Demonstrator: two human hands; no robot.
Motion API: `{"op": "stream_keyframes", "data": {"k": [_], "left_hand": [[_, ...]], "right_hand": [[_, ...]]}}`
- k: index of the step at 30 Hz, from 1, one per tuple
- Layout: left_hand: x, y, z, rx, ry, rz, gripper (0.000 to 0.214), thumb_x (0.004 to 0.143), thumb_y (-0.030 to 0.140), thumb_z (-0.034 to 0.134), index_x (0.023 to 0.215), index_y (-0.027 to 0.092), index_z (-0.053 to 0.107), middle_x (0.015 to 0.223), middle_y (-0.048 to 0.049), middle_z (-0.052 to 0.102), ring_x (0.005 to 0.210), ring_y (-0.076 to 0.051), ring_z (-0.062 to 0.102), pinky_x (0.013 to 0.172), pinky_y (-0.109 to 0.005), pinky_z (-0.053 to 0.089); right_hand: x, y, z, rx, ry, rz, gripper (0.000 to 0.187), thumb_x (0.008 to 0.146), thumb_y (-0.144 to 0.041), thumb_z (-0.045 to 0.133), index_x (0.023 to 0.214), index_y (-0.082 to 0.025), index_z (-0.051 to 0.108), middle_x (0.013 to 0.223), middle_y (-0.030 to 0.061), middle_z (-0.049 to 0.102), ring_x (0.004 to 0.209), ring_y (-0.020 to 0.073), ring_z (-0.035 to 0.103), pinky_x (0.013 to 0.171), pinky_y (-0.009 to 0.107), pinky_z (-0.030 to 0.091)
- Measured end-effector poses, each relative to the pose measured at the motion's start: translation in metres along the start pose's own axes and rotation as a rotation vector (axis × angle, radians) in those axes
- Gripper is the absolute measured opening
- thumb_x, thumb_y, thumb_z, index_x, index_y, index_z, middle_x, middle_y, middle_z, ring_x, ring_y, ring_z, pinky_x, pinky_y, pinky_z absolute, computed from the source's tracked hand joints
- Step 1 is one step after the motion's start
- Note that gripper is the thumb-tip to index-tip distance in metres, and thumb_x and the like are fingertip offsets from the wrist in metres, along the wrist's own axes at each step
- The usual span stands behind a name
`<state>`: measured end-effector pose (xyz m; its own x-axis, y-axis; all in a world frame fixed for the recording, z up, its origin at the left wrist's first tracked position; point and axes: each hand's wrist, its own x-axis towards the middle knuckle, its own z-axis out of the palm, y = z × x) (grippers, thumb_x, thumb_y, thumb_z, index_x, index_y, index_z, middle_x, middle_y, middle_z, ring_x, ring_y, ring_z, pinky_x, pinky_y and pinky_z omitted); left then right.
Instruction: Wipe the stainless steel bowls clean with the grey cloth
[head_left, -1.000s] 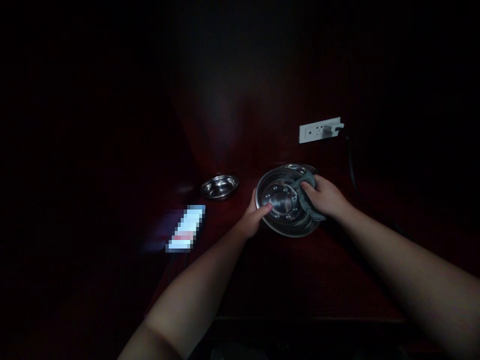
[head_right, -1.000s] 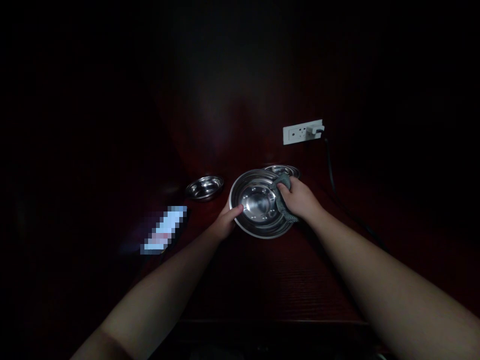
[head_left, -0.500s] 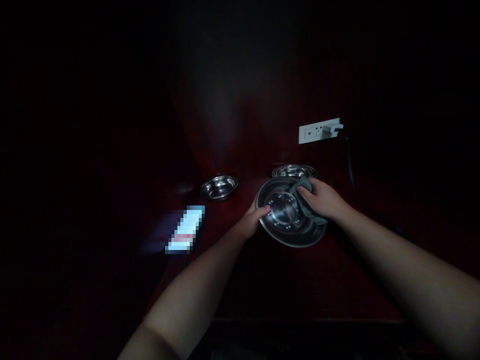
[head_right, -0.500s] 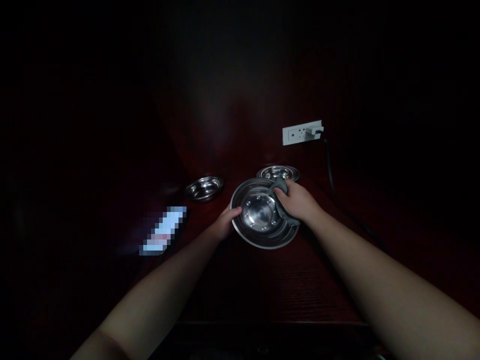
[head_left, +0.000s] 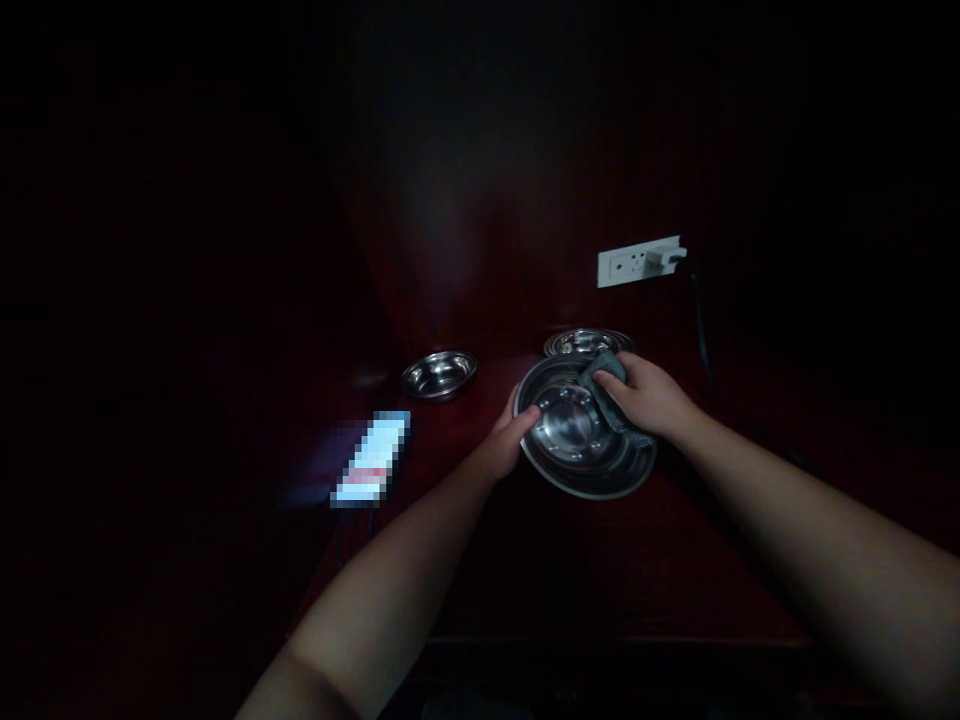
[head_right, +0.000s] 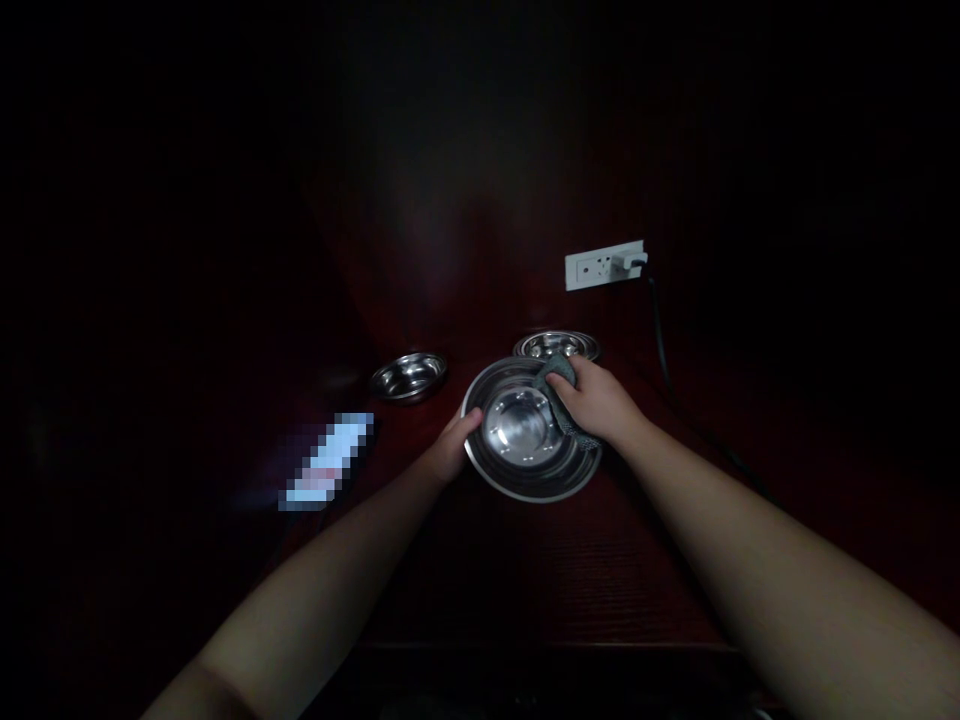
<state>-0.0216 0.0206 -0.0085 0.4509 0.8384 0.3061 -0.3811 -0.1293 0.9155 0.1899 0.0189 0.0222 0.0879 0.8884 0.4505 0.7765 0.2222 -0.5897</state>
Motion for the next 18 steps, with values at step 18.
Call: {"op": "stream_keyframes", "data": {"k": [18], "left_hand": [[0.002,0.006,0.004,0.074,0.104,0.046,0.073,0.065,0.027,0.069,0.132,0.021,0.043,0.128,-0.0082,0.056,0.125,-0.031,0.044,0.106,-0.045,0.029]], "right_hand": [[0.001,0.001,0.003,0.098,0.077,0.104,0.023,0.084,-0.037,0.047,0.086,-0.017,0.060,0.082,0.0077,0.067,0.072,0.0205,0.062,0.065,0.030,0.047]]}}
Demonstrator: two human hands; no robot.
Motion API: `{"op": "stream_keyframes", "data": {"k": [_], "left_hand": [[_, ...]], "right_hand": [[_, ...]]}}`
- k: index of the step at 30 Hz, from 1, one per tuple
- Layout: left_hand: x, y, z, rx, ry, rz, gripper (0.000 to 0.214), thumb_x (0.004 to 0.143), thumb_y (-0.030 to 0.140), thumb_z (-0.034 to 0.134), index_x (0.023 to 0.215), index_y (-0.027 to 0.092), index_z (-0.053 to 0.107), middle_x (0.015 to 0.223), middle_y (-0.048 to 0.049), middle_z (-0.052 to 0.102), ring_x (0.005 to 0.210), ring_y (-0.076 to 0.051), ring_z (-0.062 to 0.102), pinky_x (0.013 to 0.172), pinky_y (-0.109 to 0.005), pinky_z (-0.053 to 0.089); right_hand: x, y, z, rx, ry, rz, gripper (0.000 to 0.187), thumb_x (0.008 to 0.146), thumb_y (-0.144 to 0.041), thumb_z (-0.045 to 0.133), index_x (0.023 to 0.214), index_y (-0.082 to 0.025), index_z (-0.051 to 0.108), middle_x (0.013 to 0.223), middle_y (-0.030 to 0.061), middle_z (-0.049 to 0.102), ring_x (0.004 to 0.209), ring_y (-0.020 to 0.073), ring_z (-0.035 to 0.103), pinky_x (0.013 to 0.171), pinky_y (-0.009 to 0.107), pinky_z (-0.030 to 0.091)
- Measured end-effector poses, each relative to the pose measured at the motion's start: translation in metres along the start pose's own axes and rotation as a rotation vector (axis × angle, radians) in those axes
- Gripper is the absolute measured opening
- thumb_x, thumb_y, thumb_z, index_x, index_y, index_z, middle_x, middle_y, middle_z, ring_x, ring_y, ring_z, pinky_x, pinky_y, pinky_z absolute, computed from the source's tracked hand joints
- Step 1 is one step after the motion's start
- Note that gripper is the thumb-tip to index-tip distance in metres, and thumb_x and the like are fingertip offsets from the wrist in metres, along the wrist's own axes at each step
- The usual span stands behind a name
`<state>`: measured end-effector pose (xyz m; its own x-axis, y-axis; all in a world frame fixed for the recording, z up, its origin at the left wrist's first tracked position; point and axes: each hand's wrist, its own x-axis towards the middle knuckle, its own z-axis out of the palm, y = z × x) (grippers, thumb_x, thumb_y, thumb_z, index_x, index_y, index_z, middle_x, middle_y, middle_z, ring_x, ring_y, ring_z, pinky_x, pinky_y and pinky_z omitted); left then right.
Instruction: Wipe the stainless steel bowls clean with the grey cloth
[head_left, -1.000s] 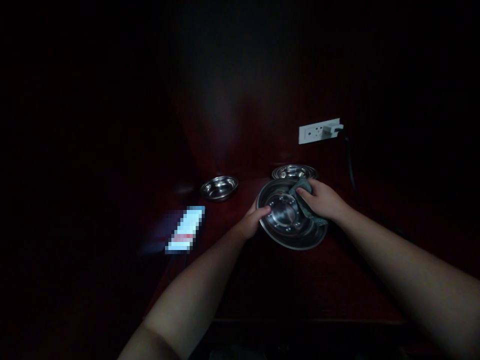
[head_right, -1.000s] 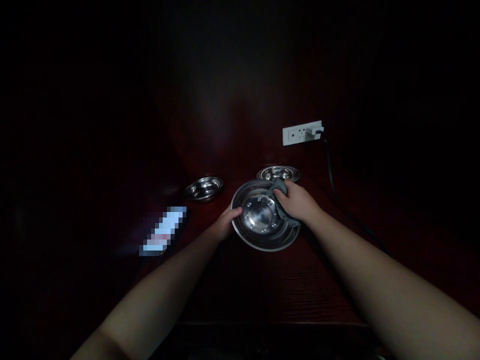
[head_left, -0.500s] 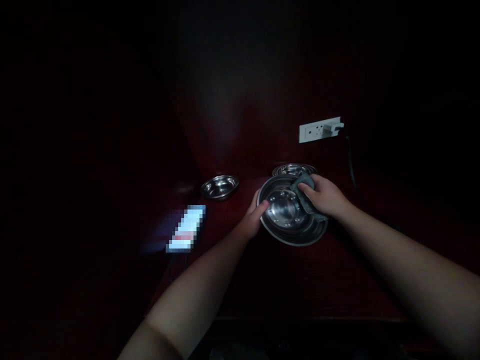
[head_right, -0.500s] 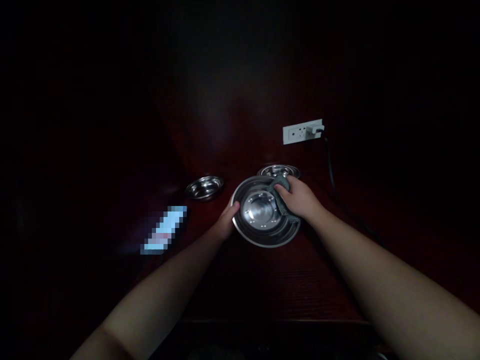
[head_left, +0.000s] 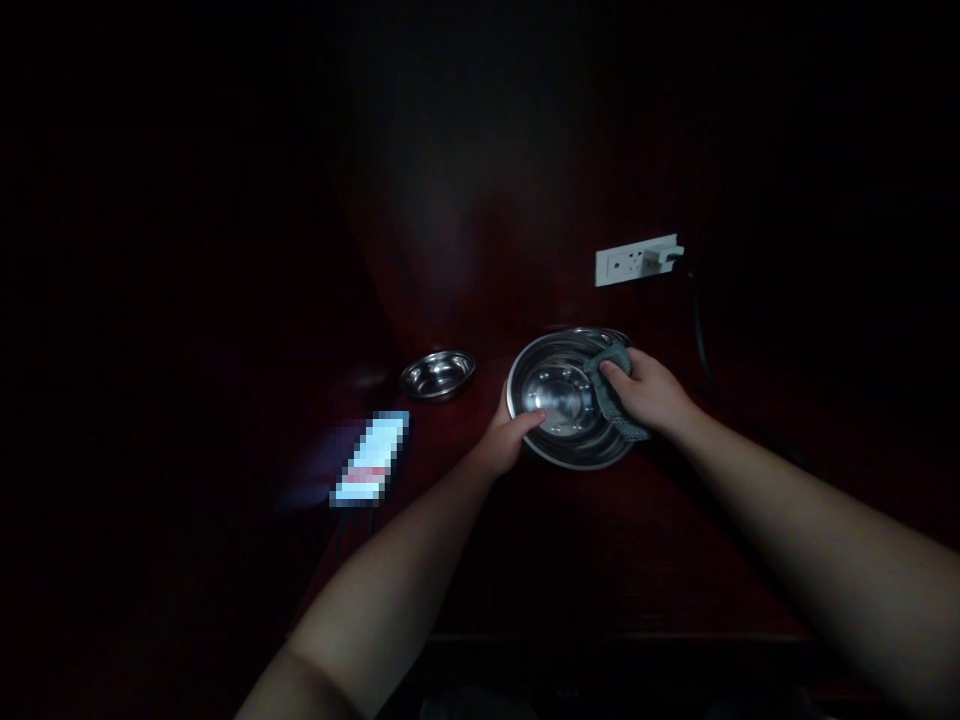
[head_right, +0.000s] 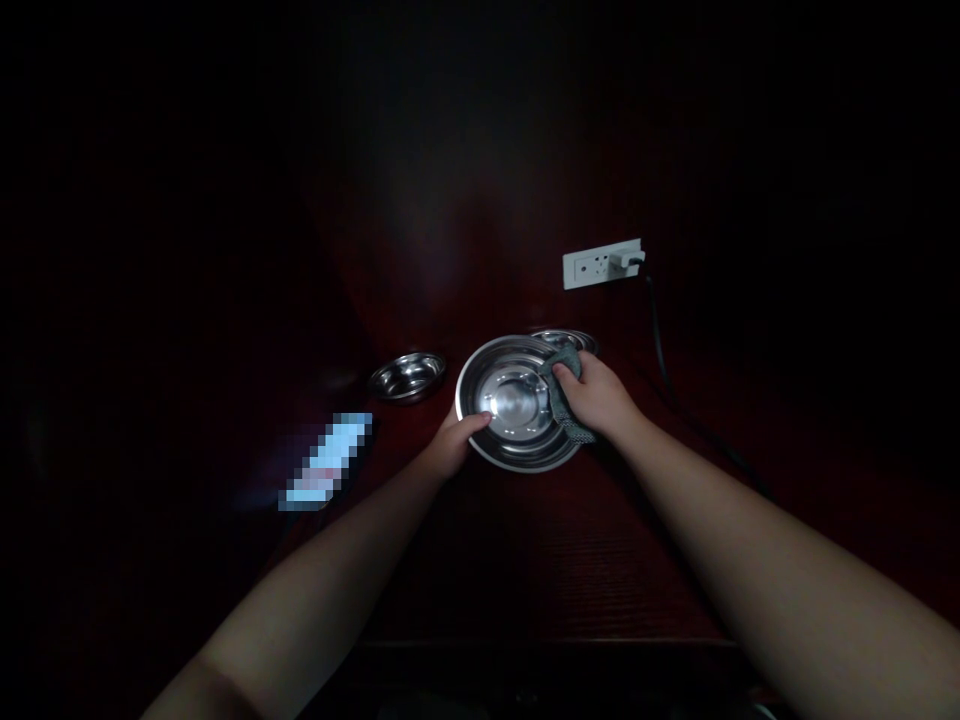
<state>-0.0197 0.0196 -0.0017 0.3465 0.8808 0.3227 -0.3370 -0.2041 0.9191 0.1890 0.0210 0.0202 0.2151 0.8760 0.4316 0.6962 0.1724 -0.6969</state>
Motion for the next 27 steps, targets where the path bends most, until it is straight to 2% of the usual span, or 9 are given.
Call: {"op": "stream_keyframes", "data": {"k": [11,19,27], "left_hand": [[-0.0028,0.0019,-0.0003,-0.011,0.014,-0.089,0.066,0.064,0.027,0.068,0.127,0.018,0.050,0.108,-0.0072,0.067,0.115,-0.030,0.053,0.105,-0.047,0.031],[-0.0027,0.0036,0.0011,-0.019,-0.064,-0.080,0.065,0.064,0.028,0.067,0.127,0.018,0.051,0.112,-0.0081,0.066,0.121,-0.033,0.048,0.104,-0.047,0.033],[-0.0031,0.0053,0.0021,-0.024,-0.087,-0.078,0.064,0.065,0.031,0.068,0.125,0.018,0.053,0.117,-0.0090,0.064,0.122,-0.034,0.048,0.104,-0.047,0.034]], "right_hand": [[-0.0018,-0.0040,-0.0042,-0.003,-0.023,-0.020,0.023,0.083,-0.036,0.048,0.087,-0.017,0.061,0.086,0.0086,0.068,0.076,0.0214,0.062,0.069,0.031,0.046],[-0.0025,-0.0036,-0.0039,-0.033,-0.031,-0.052,0.022,0.082,-0.036,0.049,0.084,-0.018,0.061,0.083,0.0077,0.067,0.074,0.0214,0.062,0.067,0.032,0.045],[-0.0032,-0.0033,-0.0042,-0.041,-0.048,-0.083,0.021,0.081,-0.039,0.049,0.079,-0.019,0.057,0.077,0.0053,0.064,0.070,0.0201,0.059,0.064,0.031,0.043]]}}
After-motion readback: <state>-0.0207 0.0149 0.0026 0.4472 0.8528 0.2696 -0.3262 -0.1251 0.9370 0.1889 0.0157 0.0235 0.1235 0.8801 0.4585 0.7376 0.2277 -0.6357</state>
